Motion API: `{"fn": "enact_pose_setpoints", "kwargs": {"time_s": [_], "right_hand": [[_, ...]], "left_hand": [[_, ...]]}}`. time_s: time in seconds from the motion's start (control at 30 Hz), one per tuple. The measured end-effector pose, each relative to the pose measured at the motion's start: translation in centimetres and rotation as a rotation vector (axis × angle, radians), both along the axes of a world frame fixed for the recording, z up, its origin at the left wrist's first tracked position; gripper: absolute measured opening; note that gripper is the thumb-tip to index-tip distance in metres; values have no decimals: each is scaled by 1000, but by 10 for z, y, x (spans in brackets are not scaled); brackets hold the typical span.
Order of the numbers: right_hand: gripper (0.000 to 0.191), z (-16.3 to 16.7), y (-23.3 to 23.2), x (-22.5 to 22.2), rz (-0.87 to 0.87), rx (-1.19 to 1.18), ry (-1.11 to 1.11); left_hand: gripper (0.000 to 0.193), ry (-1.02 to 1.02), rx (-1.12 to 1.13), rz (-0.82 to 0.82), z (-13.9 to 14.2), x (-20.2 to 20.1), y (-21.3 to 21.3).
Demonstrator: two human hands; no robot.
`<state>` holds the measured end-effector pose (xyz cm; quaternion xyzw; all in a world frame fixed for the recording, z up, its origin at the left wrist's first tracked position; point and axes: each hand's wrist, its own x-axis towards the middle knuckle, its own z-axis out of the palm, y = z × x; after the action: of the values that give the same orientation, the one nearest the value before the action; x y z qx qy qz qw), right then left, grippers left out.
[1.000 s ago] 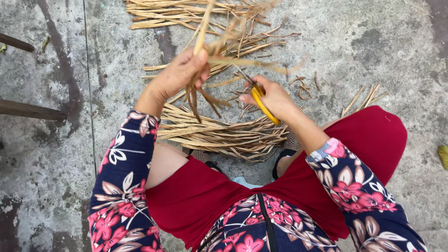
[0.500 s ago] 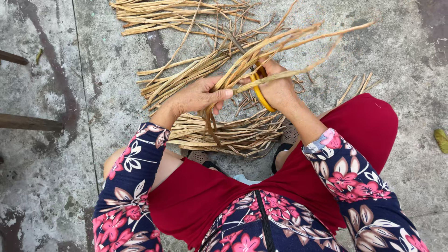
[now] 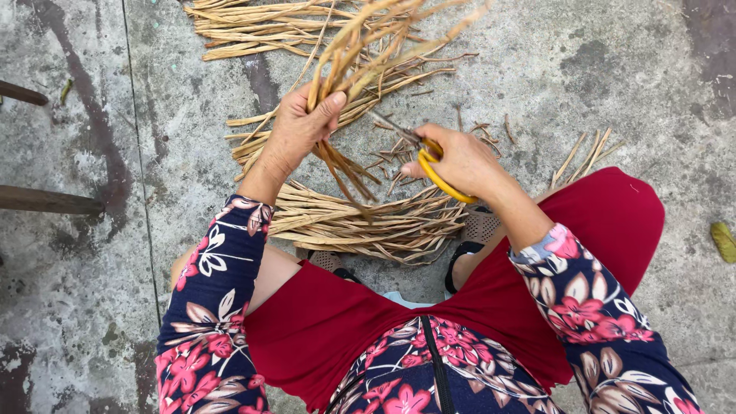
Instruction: The person sits on the ground and trims dried palm-like leaves with yellow-handled scissors, cutting off dark edge strips and tips from each leaf. They gather trimmed leaves into piles and set trimmed bundles aside on the concrete.
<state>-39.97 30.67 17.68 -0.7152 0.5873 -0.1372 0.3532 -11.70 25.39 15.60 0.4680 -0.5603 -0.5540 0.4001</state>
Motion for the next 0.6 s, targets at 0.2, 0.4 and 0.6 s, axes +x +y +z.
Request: {"fn": "enact_pose_setpoints", "kwargs": {"time_s": [0.2, 0.4, 0.6], "right_hand": [[56, 12, 2, -13, 12, -95, -500], [52, 7, -2, -23, -93, -119, -403], [46, 0, 0, -13, -66, -105, -463]], "left_hand": [[24, 100, -51, 58, 7, 21, -13], [26, 103, -63, -15, 10, 14, 1], [32, -49, -59, -69, 14, 9, 8]]}}
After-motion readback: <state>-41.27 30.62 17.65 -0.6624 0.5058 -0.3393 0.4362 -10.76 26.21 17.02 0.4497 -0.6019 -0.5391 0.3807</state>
